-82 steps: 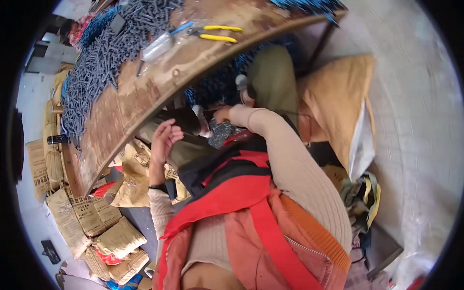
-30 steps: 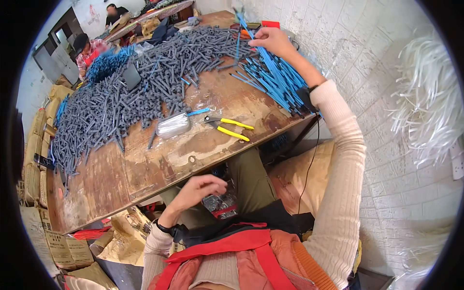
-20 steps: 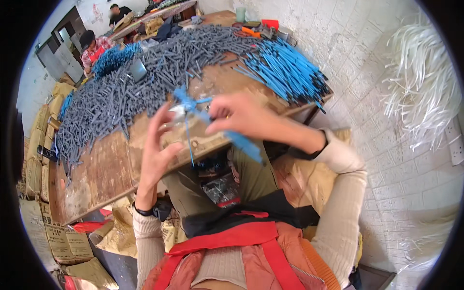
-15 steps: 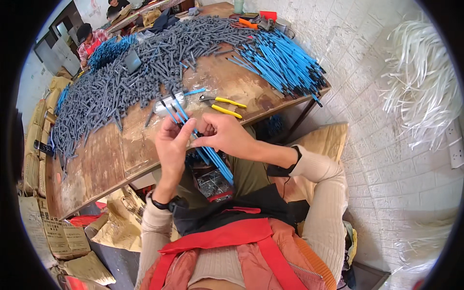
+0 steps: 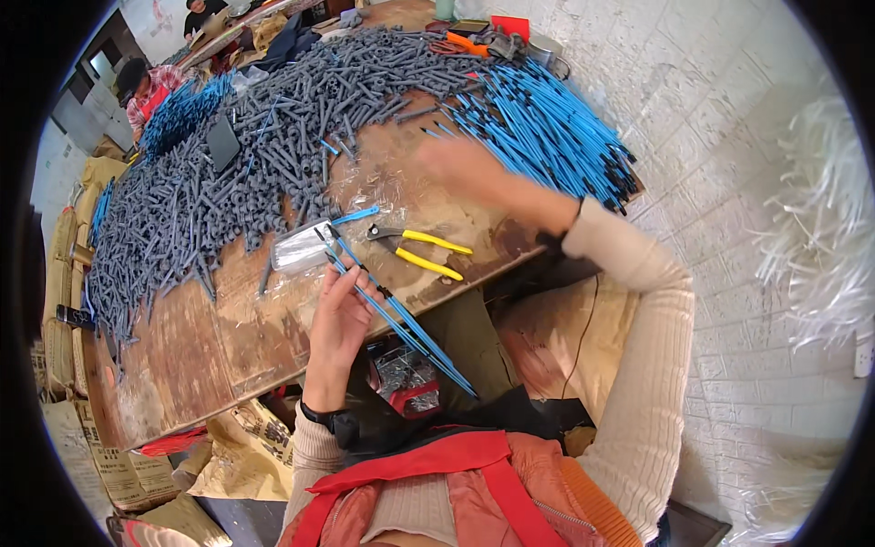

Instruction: Tying bundles of blue and black plastic sticks using string or wire and pliers.

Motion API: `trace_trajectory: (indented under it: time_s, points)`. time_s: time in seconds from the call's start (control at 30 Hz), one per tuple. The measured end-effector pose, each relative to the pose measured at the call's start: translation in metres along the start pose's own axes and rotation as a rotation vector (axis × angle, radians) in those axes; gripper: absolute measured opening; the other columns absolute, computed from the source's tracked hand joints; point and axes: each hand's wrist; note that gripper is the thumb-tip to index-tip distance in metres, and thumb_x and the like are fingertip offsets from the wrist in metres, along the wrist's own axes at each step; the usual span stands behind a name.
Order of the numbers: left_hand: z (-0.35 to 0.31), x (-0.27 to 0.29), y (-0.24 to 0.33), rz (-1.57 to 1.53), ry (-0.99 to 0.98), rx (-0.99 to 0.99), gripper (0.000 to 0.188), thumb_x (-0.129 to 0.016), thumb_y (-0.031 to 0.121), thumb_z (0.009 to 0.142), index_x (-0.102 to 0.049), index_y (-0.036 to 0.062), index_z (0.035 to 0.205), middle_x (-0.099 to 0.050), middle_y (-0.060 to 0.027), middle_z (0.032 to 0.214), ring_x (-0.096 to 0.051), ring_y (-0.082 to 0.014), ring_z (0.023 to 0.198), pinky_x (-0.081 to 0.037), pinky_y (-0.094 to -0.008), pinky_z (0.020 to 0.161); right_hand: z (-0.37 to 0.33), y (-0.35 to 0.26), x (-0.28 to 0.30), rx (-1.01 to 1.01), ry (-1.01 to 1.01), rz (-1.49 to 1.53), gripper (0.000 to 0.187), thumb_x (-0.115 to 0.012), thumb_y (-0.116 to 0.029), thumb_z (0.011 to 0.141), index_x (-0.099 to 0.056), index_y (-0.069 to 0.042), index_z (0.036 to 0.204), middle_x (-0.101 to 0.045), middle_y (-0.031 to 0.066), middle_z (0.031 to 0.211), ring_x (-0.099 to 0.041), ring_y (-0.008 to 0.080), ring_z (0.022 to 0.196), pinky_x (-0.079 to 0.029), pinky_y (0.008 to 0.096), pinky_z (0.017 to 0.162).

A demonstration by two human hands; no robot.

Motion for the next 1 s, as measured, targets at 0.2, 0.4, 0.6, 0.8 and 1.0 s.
trace_trajectory:
  time_s: [0.2, 0.4, 0.6, 0.8, 1.0]
  points:
    - [0.023, 0.022, 0.011, -0.006, -0.417, 0.186, 0.014, -0.058, 0.009, 0.098, -0.062, 0.0108, 0.112, -0.060, 0.0000, 0.075, -0.054, -0.0102, 0.063, -0.041, -0.0244, 0.060, 0.019, 0.148, 0.004, -0.549, -0.249, -0.549, 0.022, -0.062, -0.026, 0.090, -0.063, -0.006, 0.098, -0.069, 0.0163, 0.092, -0.067, 0.0356, 0.089, -0.053, 0.0513, 0.071]
    - [0.026, 0.014, 0.014, 0.070, -0.256, 0.109, 0.024, -0.056, 0.017, 0.102, -0.057, 0.0094, 0.124, -0.064, -0.0208, 0.128, -0.068, -0.0265, 0.110, -0.056, -0.0289, 0.076, 0.033, 0.096, 0.032, -0.525, -0.029, -0.278, 0.018, -0.057, -0.024, 0.092, -0.062, -0.007, 0.094, -0.069, 0.0171, 0.082, -0.067, 0.0362, 0.074, -0.051, 0.0484, 0.066]
    - [0.022, 0.001, 0.016, -0.002, -0.172, -0.065, 0.036, -0.059, 0.007, 0.099, -0.050, 0.0068, 0.134, -0.059, -0.0183, 0.135, -0.061, -0.0287, 0.123, -0.057, -0.0346, 0.092, 0.056, -0.051, 0.100, -0.079, 0.258, -0.039, 0.020, -0.062, -0.024, 0.095, -0.054, -0.006, 0.097, -0.061, 0.0160, 0.077, -0.061, 0.0386, 0.075, -0.048, 0.0456, 0.065]
    - [-0.017, -0.009, 0.018, 0.035, -0.274, -0.239, 0.056, -0.063, 0.002, 0.095, -0.038, 0.0035, 0.145, -0.048, -0.0179, 0.147, -0.048, -0.0269, 0.136, -0.046, -0.0369, 0.110, 0.029, -0.139, 0.084, 0.062, 0.179, 0.233, 0.019, -0.067, -0.019, 0.092, -0.055, -0.005, 0.097, -0.062, 0.0151, 0.083, -0.061, 0.0374, 0.076, -0.048, 0.0427, 0.065]
    - [-0.007, -0.018, 0.020, 0.138, -0.211, -0.280, 0.031, -0.064, 0.005, 0.096, -0.056, 0.0043, 0.126, -0.068, -0.0123, 0.117, -0.066, -0.0216, 0.109, -0.053, -0.0377, 0.100, -0.003, -0.153, 0.050, -0.020, -0.004, 0.375, 0.018, -0.069, -0.017, 0.090, -0.056, -0.005, 0.095, -0.061, 0.0143, 0.082, -0.062, 0.0361, 0.076, -0.048, 0.0424, 0.064]
Point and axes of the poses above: each hand's wrist, its own z-axis towards the middle knuckle, its own x-axis out of the back of the hand, y = z × x
